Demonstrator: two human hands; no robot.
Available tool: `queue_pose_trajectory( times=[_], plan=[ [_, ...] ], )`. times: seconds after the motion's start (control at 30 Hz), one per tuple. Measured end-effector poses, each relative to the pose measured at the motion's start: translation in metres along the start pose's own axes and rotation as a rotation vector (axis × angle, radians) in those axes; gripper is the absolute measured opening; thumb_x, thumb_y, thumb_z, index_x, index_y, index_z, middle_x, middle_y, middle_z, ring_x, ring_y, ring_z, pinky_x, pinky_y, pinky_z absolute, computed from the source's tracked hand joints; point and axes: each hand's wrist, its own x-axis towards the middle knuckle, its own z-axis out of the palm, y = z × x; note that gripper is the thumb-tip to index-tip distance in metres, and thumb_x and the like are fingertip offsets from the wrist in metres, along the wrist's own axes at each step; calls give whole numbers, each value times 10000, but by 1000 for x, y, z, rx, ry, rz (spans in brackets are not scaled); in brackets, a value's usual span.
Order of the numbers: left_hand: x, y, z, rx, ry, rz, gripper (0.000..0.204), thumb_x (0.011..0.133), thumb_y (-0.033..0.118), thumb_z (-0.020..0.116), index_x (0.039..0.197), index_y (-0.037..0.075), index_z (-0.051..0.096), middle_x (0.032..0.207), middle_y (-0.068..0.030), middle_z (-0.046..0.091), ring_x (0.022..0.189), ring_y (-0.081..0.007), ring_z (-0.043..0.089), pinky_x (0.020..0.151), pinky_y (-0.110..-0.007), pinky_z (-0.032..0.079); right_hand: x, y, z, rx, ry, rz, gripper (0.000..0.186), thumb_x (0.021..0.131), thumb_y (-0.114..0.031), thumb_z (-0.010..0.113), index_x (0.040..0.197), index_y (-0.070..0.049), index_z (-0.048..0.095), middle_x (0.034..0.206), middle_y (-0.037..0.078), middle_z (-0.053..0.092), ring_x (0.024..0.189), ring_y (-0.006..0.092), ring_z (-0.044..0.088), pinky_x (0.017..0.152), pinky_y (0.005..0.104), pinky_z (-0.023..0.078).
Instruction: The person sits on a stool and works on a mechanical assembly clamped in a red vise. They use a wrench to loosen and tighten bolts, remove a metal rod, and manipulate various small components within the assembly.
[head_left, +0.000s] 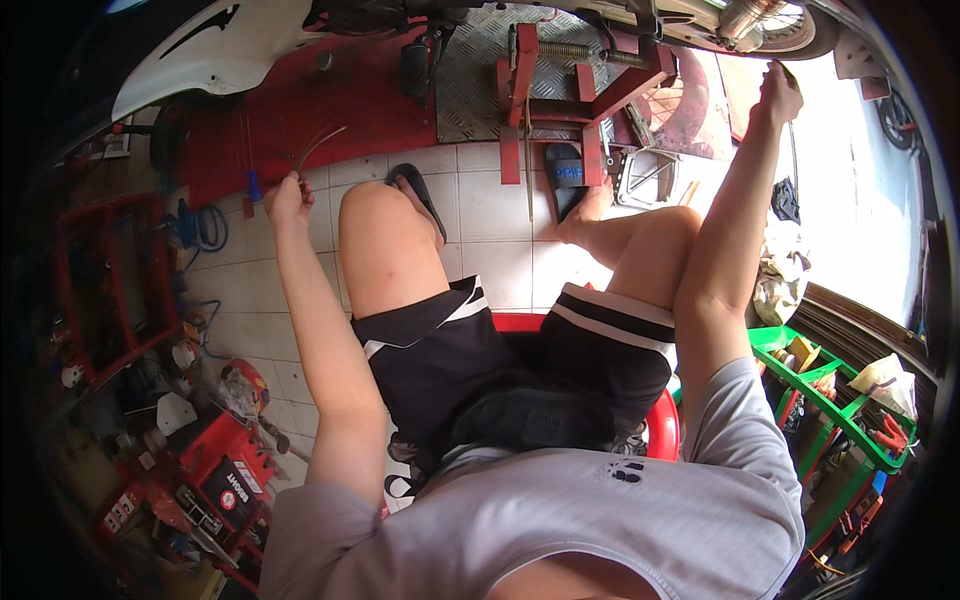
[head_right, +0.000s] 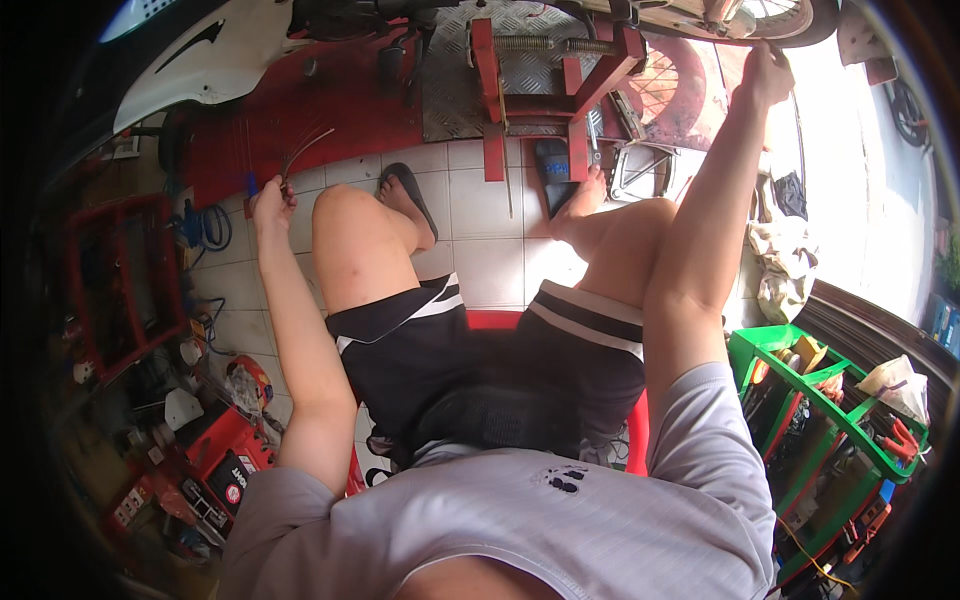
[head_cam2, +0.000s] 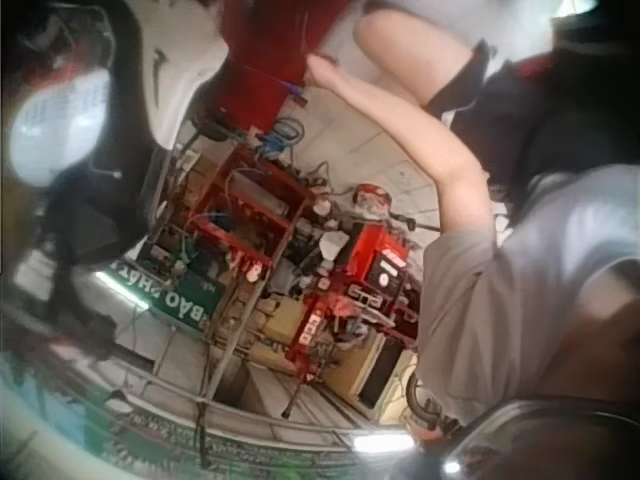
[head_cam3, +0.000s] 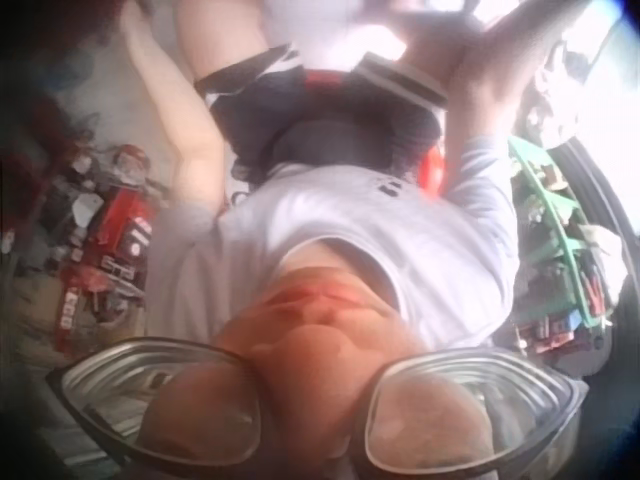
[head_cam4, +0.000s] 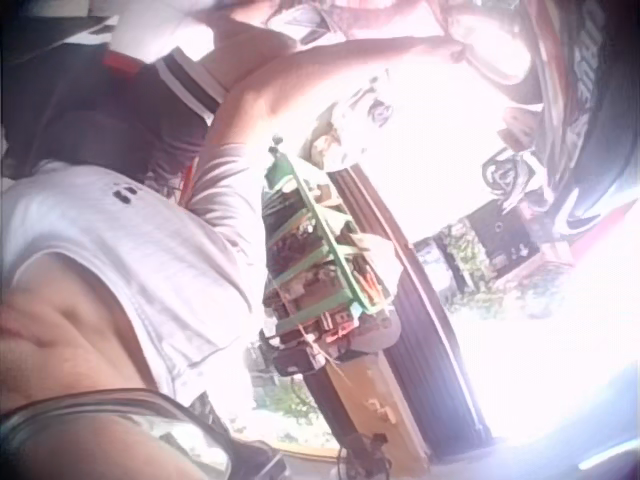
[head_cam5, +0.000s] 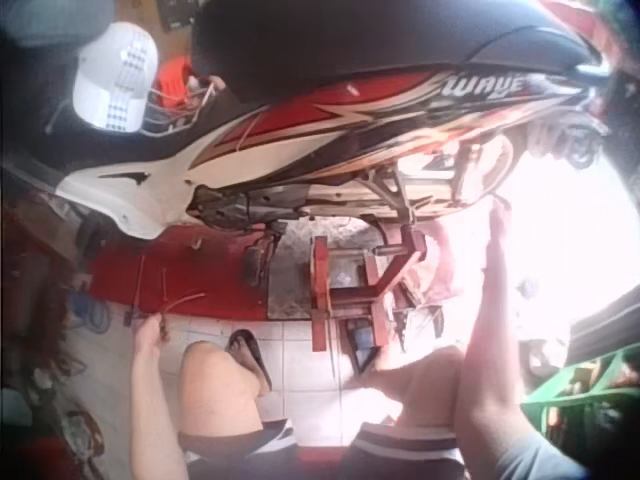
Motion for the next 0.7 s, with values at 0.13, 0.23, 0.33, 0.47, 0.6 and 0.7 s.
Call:
queue_pose_trajectory(
  times=[0.13, 0.23, 0.33, 0.47, 0.6, 0.7],
  plan=[
    [-118, 59, -36, 262, -45, 351, 233, 925, 206, 528, 799, 26, 606, 643, 12, 539, 524, -53, 465, 465, -200, 362, -77, -132, -42, 428, -393, -493, 209, 841, -88, 574, 1012, 19, 627, 892, 76, 655, 805, 143, 614, 737, 244, 457],
    [-180, 85, -62, 358, -116, 425, 250, 918, 222, 542, 821, 10, 631, 649, 19, 552, 524, -35, 467, 460, -188, 353, -213, -194, -33, 649, -742, -575, 175, 823, -89, 582, 963, 8, 620, 856, 116, 670, 822, 217, 652, 713, 317, 499],
    [-224, 101, -58, 464, -264, 472, 255, 918, 241, 544, 831, 18, 636, 645, 28, 544, 519, -26, 451, 455, -185, 337, -287, -189, -37, 300, -1279, -997, 404, 797, -128, 637, 1183, -37, 556, 1120, 140, 609, 1039, 309, 574, 897, 354, 446],
    [-248, 101, -23, 497, -430, 541, 258, 914, 226, 547, 824, -1, 631, 621, 13, 546, 495, -30, 457, 439, -184, 344, -316, -138, -20, 124, -1344, -1059, 637, 787, -255, 680, 1331, -60, 413, 1343, 172, 439, 1209, 332, 436, 1013, 417, 348],
    [-271, 93, 9, 508, -555, 454, 265, 926, 217, 524, 826, -7, 623, 609, 4, 538, 481, -36, 455, 424, -190, 348, -328, -98, -15, 319, -1471, -723, 584, 824, -257, 651, 1319, -39, 430, 1136, 177, 567, 997, 308, 559, 852, 385, 446],
    [-259, 89, 28, 475, -631, 368, 296, 935, 253, 512, 832, -1, 626, 620, -2, 540, 482, -46, 459, 430, -188, 345, -337, -83, -16, 373, -1503, -550, 315, 882, -224, 576, 1075, 18, 520, 805, 185, 576, 732, 317, 572, 651, 398, 442]
  ],
)
